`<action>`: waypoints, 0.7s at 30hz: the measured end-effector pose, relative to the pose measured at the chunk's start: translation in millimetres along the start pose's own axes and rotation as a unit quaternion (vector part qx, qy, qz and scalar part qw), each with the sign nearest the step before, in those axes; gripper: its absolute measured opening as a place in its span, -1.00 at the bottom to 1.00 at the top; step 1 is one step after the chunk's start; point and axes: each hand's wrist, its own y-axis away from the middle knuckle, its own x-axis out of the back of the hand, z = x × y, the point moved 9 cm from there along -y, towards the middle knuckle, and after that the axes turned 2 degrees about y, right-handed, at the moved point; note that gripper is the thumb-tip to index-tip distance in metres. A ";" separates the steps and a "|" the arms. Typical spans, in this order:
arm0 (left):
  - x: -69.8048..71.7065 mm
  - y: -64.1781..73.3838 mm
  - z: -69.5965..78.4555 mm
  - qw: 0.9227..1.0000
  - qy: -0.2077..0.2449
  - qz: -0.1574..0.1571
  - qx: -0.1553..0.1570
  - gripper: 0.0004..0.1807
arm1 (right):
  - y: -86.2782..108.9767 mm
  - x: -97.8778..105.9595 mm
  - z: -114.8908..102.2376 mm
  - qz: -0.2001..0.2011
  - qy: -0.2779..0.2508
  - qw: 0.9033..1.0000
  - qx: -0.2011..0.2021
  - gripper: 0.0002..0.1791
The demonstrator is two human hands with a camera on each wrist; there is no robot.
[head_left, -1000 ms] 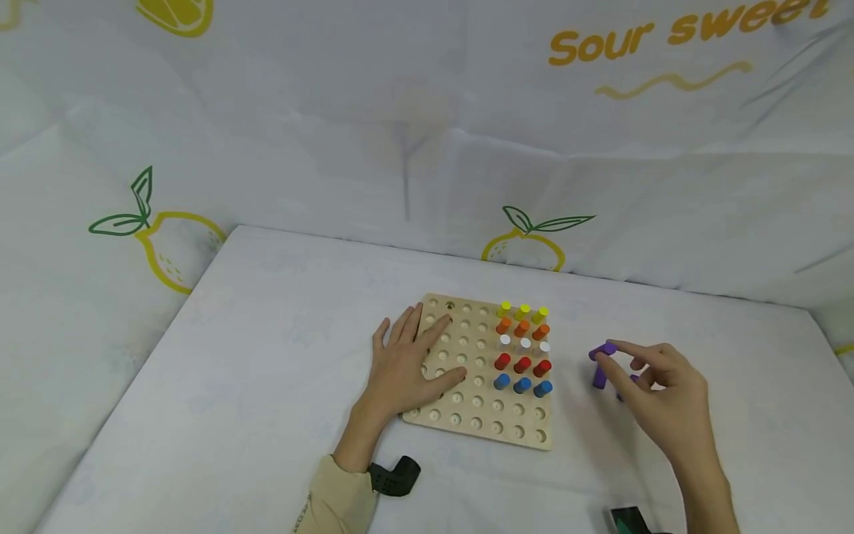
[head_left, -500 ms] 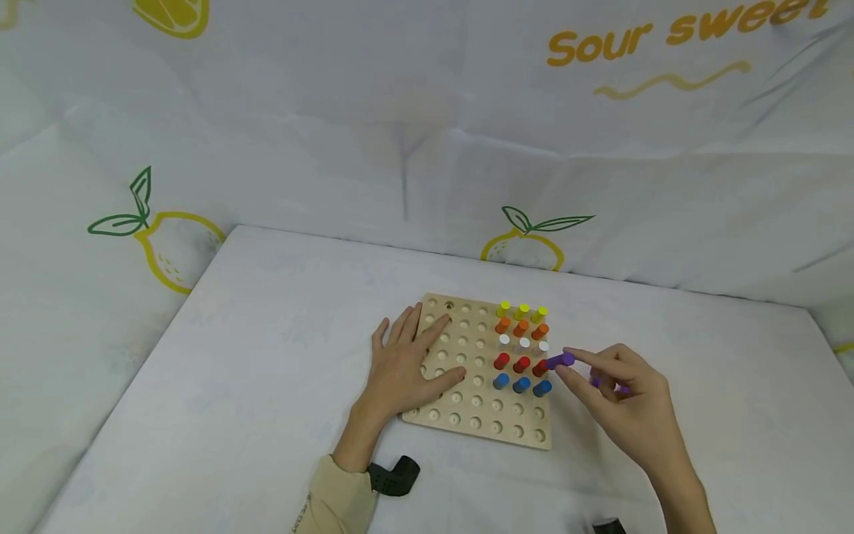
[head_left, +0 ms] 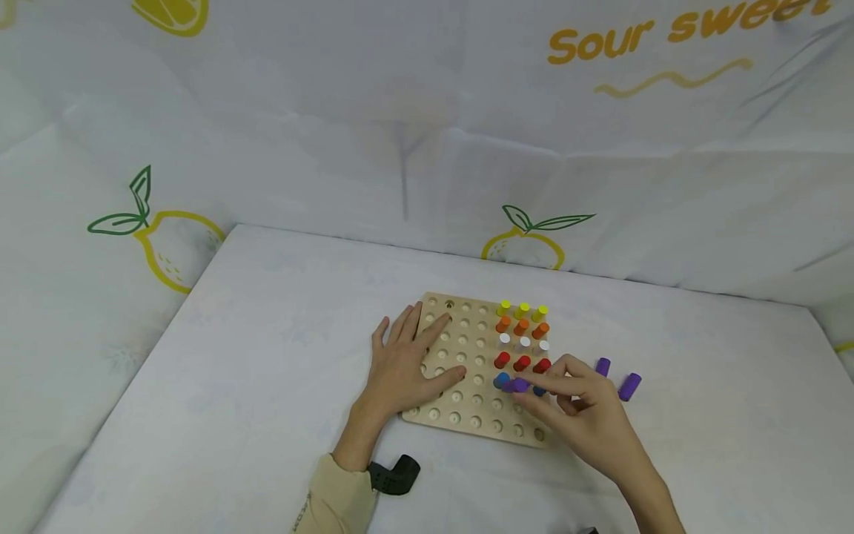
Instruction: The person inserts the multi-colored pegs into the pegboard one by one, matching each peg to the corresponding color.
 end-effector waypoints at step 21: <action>-1.7 -0.5 -1.4 1.000 -0.004 0.000 0.003 -0.07 | 4.4 -23.3 8.7 -0.035 0.074 0.997 -0.002 -0.74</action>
